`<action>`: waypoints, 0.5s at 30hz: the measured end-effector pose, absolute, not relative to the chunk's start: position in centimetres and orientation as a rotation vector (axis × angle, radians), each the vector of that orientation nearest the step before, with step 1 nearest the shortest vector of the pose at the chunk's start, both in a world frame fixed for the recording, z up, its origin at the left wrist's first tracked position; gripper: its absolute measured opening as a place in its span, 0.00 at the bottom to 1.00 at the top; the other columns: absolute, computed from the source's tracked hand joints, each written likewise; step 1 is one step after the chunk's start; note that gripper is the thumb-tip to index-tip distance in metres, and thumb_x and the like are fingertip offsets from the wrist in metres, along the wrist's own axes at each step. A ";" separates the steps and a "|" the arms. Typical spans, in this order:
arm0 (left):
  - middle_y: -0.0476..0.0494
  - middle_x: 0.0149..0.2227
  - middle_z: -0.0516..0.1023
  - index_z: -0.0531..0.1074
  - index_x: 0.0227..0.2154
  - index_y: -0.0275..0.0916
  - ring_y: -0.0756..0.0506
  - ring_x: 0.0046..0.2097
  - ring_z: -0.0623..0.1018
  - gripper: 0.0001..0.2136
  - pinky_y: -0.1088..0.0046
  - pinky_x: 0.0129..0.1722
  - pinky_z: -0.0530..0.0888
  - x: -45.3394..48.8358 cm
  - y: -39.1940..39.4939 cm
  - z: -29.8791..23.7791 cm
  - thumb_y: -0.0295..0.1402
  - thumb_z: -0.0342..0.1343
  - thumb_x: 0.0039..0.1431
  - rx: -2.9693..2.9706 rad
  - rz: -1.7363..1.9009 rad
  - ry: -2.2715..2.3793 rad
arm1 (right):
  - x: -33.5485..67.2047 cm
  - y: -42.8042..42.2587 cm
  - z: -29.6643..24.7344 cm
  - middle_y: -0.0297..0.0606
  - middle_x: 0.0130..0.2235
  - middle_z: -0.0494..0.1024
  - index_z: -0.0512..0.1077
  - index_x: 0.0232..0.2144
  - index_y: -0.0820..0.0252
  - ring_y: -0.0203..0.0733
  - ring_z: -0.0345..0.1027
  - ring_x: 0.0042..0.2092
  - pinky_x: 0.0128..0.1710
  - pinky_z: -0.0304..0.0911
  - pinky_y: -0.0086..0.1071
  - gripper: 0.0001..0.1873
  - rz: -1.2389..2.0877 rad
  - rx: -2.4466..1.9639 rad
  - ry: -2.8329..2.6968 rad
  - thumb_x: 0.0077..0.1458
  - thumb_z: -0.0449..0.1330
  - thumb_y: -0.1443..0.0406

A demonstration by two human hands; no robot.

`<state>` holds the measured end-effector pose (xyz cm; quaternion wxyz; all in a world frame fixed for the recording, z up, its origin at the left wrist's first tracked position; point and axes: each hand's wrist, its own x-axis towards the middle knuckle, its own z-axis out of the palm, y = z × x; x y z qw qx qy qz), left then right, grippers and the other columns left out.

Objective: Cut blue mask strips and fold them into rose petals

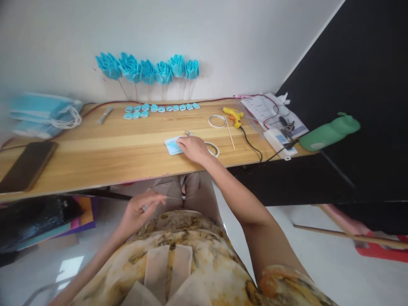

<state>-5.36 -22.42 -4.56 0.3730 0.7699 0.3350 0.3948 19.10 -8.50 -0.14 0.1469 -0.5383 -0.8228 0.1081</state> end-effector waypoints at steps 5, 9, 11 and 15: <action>0.43 0.30 0.82 0.80 0.39 0.39 0.47 0.32 0.81 0.17 0.73 0.34 0.76 -5.4 -24.5 -10.5 0.42 0.48 0.67 1.764 0.695 0.912 | 19.5 -7.3 0.2 0.35 0.28 0.75 0.74 0.33 0.60 0.38 0.62 0.30 0.32 0.49 0.31 0.14 0.377 -1.531 -2.228 0.63 0.50 0.64; 0.44 0.32 0.83 0.80 0.40 0.41 0.46 0.34 0.80 0.18 0.72 0.37 0.76 -4.7 -24.3 -12.3 0.44 0.48 0.66 1.713 0.598 0.956 | 19.8 -6.6 0.8 0.32 0.25 0.69 0.72 0.29 0.60 0.36 0.59 0.29 0.32 0.49 0.30 0.15 0.478 -1.451 -2.120 0.62 0.50 0.60; 0.44 0.33 0.83 0.80 0.40 0.41 0.46 0.35 0.80 0.17 0.72 0.38 0.76 -4.4 -23.9 -11.7 0.43 0.49 0.65 1.690 0.587 0.956 | 19.8 -6.4 1.3 0.30 0.24 0.67 0.71 0.27 0.60 0.35 0.57 0.28 0.31 0.49 0.30 0.15 0.589 -1.404 -2.046 0.60 0.52 0.58; 0.44 0.36 0.84 0.80 0.41 0.40 0.45 0.39 0.81 0.15 0.72 0.43 0.76 -4.0 -22.9 -9.3 0.39 0.50 0.65 1.680 0.576 0.930 | 19.6 -6.0 2.4 0.28 0.24 0.63 0.69 0.26 0.60 0.33 0.54 0.28 0.31 0.50 0.28 0.15 0.850 -1.289 -1.811 0.56 0.56 0.55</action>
